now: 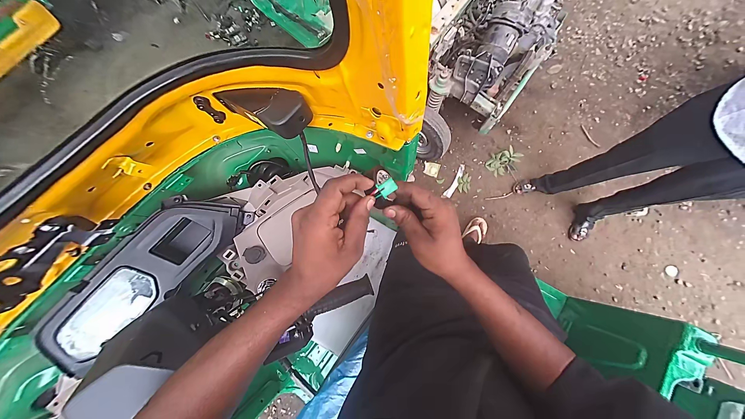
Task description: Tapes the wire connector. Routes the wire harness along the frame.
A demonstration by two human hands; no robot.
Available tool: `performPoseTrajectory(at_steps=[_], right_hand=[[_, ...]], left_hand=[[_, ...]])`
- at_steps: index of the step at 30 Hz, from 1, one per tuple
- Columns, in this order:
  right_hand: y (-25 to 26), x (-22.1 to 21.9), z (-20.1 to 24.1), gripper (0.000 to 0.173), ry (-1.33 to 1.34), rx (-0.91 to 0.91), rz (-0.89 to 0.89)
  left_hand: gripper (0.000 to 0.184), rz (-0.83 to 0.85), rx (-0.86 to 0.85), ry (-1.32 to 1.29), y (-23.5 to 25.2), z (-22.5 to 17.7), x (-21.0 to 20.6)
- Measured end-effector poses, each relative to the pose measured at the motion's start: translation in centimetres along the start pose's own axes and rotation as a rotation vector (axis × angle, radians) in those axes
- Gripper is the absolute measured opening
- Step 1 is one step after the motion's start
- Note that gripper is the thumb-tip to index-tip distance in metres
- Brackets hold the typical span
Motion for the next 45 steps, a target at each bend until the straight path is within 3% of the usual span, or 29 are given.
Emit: performPoseTrajectory(at_steps=[7,16,25,35,45], right_hand=[[0.0,0.0,0.2,0.02,-0.007,0.009,-0.003],[-2.3,-0.8,0.7,0.017,0.115,-0.159,-0.026],[-4.5,-0.2,5.0,0.02,0.233,-0.241,0.033],[2.6,1.3,7.1,0.012,0.138,-0.236,0.165],[6.3,1.1,3.7,0.019,0.467,-0.385,0.219]], left_hand=[[0.019,-0.05,-0.033,0.033,0.2,0.2,0.4],[0.013,-0.087,-0.102,0.157,0.3,-0.1,0.4],[0.012,-0.019,-0.134,0.147,0.1,-0.8,-0.4],[0.013,0.053,-0.072,0.182,-0.6,0.0,-1.8],[0.01,-0.06,0.014,-0.055,-1.2,1.0,-1.3]])
Point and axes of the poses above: each hand's wrist, its own y-axis towards the middle knuckle, its own x-axis out of the back of the hand, z = x × y, the point moved 6 cm from there along y, towards the middle knuckle, and after that the axes turned 7 degrees about y, right-handed, at the moved point
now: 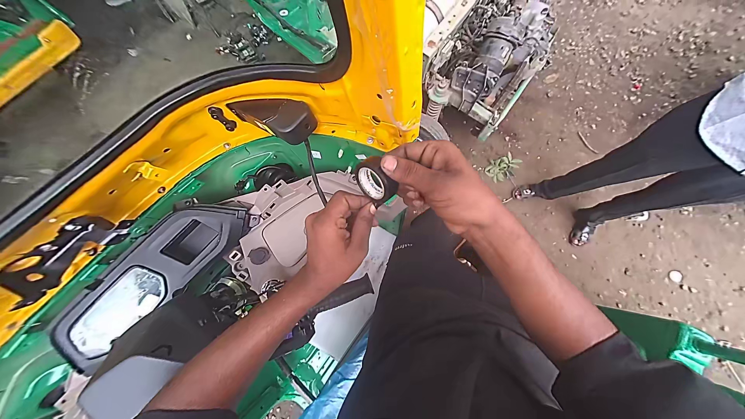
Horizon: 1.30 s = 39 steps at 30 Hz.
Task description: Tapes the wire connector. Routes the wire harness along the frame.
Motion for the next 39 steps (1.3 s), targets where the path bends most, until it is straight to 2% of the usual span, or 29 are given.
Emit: performPoseTrajectory(at_steps=[5,9,11,14,16,20,24,29,34,39], right_hand=[[0.7,0.5,-0.2,0.023,0.051,-0.064,0.015],[1.1,0.2,-0.2,0.021,0.004,-0.029,-0.006],[1.4,-0.1,-0.2,0.023,-0.132,0.052,-0.021],[1.6,0.3,0.1,0.04,-0.456,0.184,-0.033],[1.2,0.9,0.0,0.046,-0.523,0.155,-0.023],[-0.2,1.4,-1.0,0.028,-0.32,0.007,0.048],[-1.3,1.0,-1.8,0.013,-0.173,-0.055,-0.036],[-2.2,0.8,-1.3,0.01,-0.281,0.027,-0.149],[-2.7,0.7,-1.2,0.009,-0.333,0.15,-0.198],[-3.1,0.5,-1.4,0.009,-0.37,0.275,-0.227]], left_hand=[[0.021,0.044,-0.076,-0.038,-0.1,-0.4,0.0],[0.017,0.013,-0.079,0.002,-0.2,-0.8,-0.1],[0.013,-0.001,-0.05,0.026,-0.4,-0.7,-0.3],[0.011,0.0,-0.013,0.0,-0.5,-0.4,-0.6],[0.012,-0.013,0.003,-0.017,-0.3,-0.2,-0.3],[0.013,-0.022,-0.009,0.047,0.0,0.0,0.1],[0.014,-0.029,-0.048,0.112,0.0,-0.6,0.0],[0.028,-0.053,-0.138,0.203,0.3,-1.3,0.1],[0.022,-0.113,-0.335,0.464,0.2,-2.5,0.2],[0.021,-0.153,-0.354,0.533,0.0,-2.9,0.1]])
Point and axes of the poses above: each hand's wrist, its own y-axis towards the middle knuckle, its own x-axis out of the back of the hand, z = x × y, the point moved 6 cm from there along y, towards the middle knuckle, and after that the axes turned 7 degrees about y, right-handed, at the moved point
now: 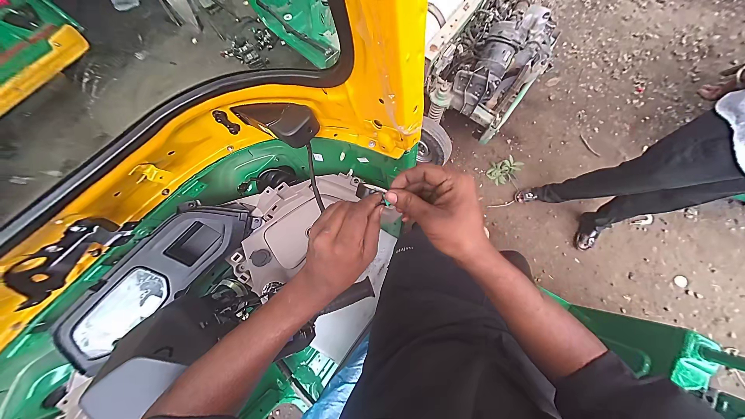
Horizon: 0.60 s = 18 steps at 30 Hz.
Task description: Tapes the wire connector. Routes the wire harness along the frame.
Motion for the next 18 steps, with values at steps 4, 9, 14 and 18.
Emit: performPoseTrajectory(at_steps=[4,9,14,18], right_hand=[[-0.3,-0.1,-0.2,0.009,-0.047,0.067,-0.026],[-0.3,-0.5,0.3,0.01,-0.14,0.211,0.002],[0.0,-0.5,0.6,0.014,-0.081,0.321,0.052],[-0.3,-0.1,-2.0,0.032,-0.022,0.11,0.074]], left_hand=[[0.021,0.044,0.004,0.028,0.1,-0.2,-0.2],[0.019,0.166,0.196,-0.061,0.2,0.8,-0.1],[0.015,0.245,0.455,-0.402,0.2,2.3,-0.2],[0.013,0.262,0.583,-0.695,0.3,3.4,-0.8]])
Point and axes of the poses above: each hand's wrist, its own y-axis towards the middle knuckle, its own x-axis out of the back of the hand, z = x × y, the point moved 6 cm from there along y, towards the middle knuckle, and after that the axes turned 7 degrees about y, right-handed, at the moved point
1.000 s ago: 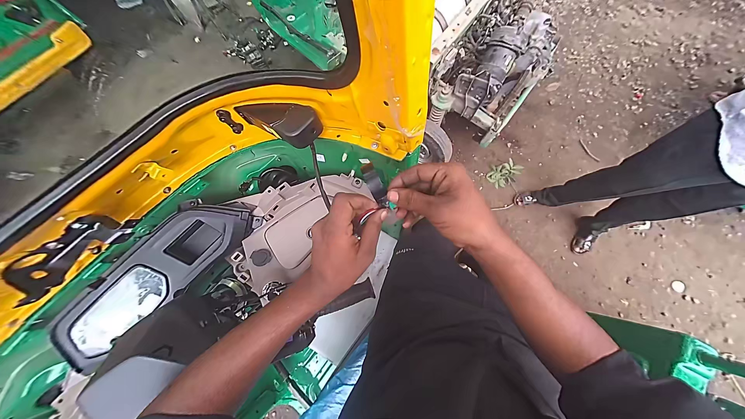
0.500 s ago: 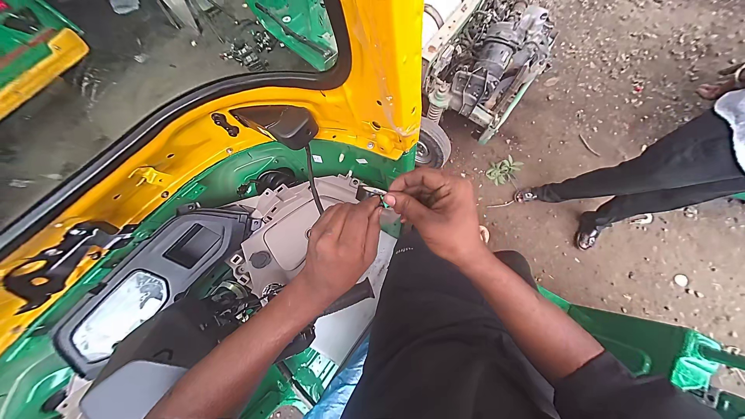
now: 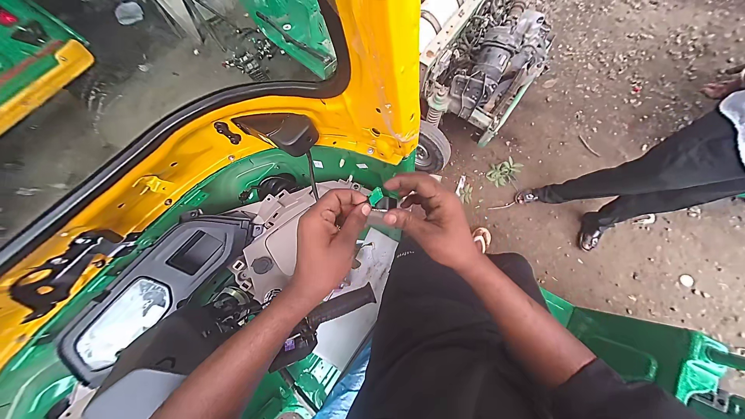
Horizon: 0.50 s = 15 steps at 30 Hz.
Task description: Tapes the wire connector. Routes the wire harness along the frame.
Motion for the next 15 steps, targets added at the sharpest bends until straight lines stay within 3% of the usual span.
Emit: performPoseTrajectory(at_steps=[3,8,15], right_hand=[[-1.2,-0.7,-1.6,0.027,0.047,-0.118,-0.014],[-2.4,-2.3,-0.2,0.02,-0.109,0.022,-0.155],[-3.5,-3.6,0.5,0.015,-0.146,0.036,-0.153]], left_hand=[[0.013,0.037,0.023,-0.111,0.0,0.3,-0.5],[0.007,0.006,0.064,-0.231,0.2,0.6,-0.4],[0.004,-0.023,0.04,-0.269,0.2,1.1,-0.7]])
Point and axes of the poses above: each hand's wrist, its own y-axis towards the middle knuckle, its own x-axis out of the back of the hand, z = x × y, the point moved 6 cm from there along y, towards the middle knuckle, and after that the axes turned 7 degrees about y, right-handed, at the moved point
